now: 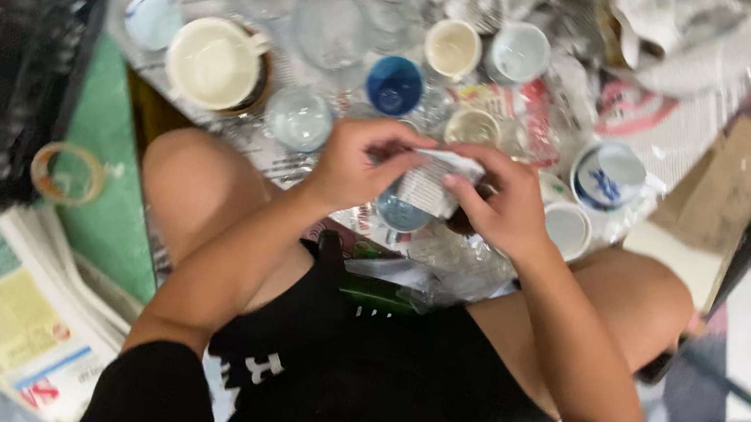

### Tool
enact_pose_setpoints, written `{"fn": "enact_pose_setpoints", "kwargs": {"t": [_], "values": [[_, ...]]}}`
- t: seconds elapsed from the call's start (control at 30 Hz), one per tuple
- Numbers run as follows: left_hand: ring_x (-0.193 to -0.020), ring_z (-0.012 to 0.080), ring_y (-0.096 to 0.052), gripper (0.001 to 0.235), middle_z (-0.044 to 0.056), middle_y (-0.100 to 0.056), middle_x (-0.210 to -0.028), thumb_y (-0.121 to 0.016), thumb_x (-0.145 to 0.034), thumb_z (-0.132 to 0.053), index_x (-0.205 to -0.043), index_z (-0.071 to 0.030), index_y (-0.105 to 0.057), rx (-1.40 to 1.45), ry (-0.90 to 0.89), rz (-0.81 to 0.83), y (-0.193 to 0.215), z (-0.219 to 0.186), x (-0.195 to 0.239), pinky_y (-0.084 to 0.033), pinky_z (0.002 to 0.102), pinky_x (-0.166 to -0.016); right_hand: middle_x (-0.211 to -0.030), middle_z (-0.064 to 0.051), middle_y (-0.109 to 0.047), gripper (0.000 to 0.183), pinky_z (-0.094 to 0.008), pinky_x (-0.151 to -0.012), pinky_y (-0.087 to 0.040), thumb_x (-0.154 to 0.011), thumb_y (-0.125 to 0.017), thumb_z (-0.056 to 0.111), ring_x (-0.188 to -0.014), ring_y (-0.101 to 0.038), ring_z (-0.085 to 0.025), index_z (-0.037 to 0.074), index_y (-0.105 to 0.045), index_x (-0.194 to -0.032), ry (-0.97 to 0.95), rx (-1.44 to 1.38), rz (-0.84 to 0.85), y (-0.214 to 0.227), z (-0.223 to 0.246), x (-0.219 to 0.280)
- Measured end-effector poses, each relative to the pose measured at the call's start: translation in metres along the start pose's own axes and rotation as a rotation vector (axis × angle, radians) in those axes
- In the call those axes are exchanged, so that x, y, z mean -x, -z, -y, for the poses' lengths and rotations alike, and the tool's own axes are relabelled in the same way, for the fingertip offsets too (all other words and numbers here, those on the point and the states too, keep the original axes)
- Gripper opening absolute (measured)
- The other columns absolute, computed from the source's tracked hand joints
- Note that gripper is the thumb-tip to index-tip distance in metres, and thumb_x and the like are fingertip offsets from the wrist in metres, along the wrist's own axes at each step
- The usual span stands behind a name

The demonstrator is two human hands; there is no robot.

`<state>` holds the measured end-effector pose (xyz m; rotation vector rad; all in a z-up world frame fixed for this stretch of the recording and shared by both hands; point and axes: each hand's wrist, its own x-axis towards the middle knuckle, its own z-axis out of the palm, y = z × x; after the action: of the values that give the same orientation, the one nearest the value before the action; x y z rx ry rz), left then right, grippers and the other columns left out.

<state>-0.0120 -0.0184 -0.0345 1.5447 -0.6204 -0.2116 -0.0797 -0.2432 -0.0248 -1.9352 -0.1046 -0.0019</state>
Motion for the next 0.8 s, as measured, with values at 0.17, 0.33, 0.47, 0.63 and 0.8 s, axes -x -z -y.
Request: {"fn": "enact_pose_setpoints", "kwargs": {"t": [0.17,0.33,0.47,0.63,0.8], "values": [[-0.073,0.0196,-0.075,0.018,0.01,-0.078,-0.092,-0.082,-0.09,-0.017,-0.104,-0.007,-0.077,-0.33,-0.189,0.007,0.009,-0.022,0.003,-0.058,0.031,-0.067,-0.107,-0.011,-0.076,0.017,-0.027,-0.086,-0.057,-0.098,-0.072,-0.002,-0.096,-0.071,-0.013,-0.001,-0.073,-0.114,0.187,0.03,-0.08,-0.007,-0.006,0.002],[-0.069,0.017,-0.076,0.021,0.008,-0.078,-0.086,-0.08,-0.09,-0.02,-0.108,-0.009,-0.077,-0.25,-0.137,0.059,0.015,-0.045,0.025,-0.057,0.031,-0.063,-0.109,-0.012,-0.074,0.011,-0.023,-0.084,-0.054,-0.102,-0.071,-0.006,-0.095,-0.067,-0.011,-0.004,-0.072,-0.113,0.231,0.011,-0.12,-0.014,-0.018,0.02],[-0.068,0.0176,-0.073,0.02,0.008,-0.078,-0.088,-0.079,-0.09,-0.021,-0.108,-0.012,-0.078,-0.268,-0.171,-0.086,0.03,-0.067,0.059,-0.055,0.032,-0.064,-0.1,-0.009,-0.071,0.043,-0.021,-0.07,-0.052,-0.09,-0.073,-0.005,-0.08,-0.064,-0.008,-0.002,-0.065,-0.132,-0.002,-0.141,0.083,-0.025,-0.004,0.03],[-0.065,0.0208,-0.073,0.033,0.01,-0.074,-0.079,-0.082,-0.085,-0.024,-0.111,-0.006,-0.073,-0.285,-0.081,-0.124,0.05,-0.09,0.102,-0.056,0.033,-0.062,-0.102,-0.012,-0.072,0.019,-0.03,-0.072,-0.062,-0.1,-0.07,-0.003,-0.084,-0.07,-0.013,-0.009,-0.066,-0.117,-0.031,-0.283,0.107,-0.057,0.027,0.028],[-0.071,0.0223,-0.073,0.027,0.011,-0.074,-0.084,-0.076,-0.092,-0.027,-0.11,-0.008,-0.075,-0.419,-0.174,-0.178,0.082,-0.115,0.131,-0.056,0.034,-0.065,-0.109,-0.013,-0.071,0.02,-0.031,-0.075,-0.063,-0.104,-0.067,-0.002,-0.09,-0.07,-0.015,-0.008,-0.062,-0.123,0.143,-0.306,0.211,-0.097,0.061,0.017]]}}
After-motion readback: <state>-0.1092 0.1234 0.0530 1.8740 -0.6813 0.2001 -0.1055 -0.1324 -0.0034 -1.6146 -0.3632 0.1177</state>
